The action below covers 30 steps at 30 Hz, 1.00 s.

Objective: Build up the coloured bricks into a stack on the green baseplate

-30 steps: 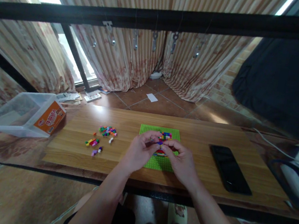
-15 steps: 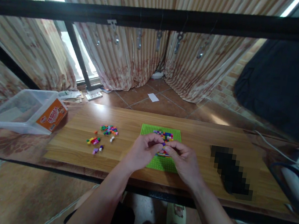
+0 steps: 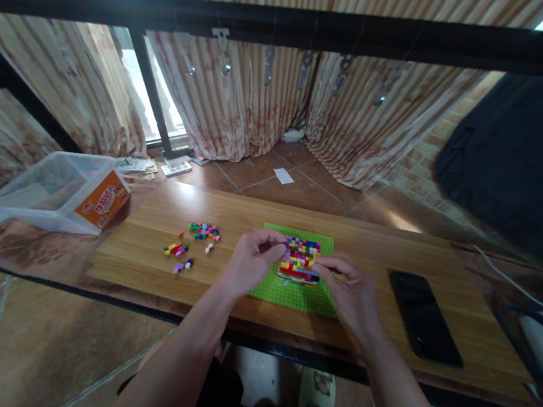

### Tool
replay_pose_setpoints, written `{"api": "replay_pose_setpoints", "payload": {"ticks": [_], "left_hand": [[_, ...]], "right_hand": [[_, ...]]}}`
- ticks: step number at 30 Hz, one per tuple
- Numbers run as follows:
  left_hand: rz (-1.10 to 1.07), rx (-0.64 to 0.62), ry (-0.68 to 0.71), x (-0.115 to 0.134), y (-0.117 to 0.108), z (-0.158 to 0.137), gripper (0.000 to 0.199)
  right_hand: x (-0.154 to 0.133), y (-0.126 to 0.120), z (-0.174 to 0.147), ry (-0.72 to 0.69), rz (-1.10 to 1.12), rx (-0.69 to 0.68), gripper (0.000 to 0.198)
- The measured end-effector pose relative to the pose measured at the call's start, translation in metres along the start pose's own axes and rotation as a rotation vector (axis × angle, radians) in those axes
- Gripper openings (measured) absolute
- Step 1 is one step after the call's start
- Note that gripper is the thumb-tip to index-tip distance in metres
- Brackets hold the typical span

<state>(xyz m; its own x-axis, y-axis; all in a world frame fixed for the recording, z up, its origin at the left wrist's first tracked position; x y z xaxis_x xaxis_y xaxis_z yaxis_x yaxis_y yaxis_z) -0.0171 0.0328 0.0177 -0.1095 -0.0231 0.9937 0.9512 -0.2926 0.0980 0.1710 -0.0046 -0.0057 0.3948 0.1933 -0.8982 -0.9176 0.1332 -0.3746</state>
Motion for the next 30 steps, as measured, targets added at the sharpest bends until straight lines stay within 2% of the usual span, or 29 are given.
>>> {"api": "replay_pose_setpoints", "payload": {"ticks": [6, 21, 30], "left_hand": [[0.031, 0.062, -0.035, -0.005, -0.005, 0.002, 0.008], [0.120, 0.048, -0.017, -0.005, -0.006, 0.002, 0.005], [0.133, 0.039, -0.021, -0.006, -0.007, 0.001, 0.005]], "right_hand": [[0.000, 0.006, -0.002, -0.126, -0.299, -0.046, 0.015], [0.004, 0.017, 0.004, -0.161, -0.347, -0.008, 0.012], [-0.001, 0.017, 0.002, -0.246, -0.415, -0.024, 0.017]]}}
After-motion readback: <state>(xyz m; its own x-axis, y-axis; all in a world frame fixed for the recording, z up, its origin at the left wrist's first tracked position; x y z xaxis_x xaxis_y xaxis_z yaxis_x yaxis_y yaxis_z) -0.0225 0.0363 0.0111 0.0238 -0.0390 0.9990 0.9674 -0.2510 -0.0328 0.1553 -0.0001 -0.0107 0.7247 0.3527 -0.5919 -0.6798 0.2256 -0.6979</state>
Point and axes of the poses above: each hand's wrist, its own z-axis towards the middle knuckle, its own y-axis out of the palm, x = y × z, the point moved 3 cm from there along z, towards the middle knuckle, and after that the axes turned 5 degrees about -x, right-handed, at the moved point
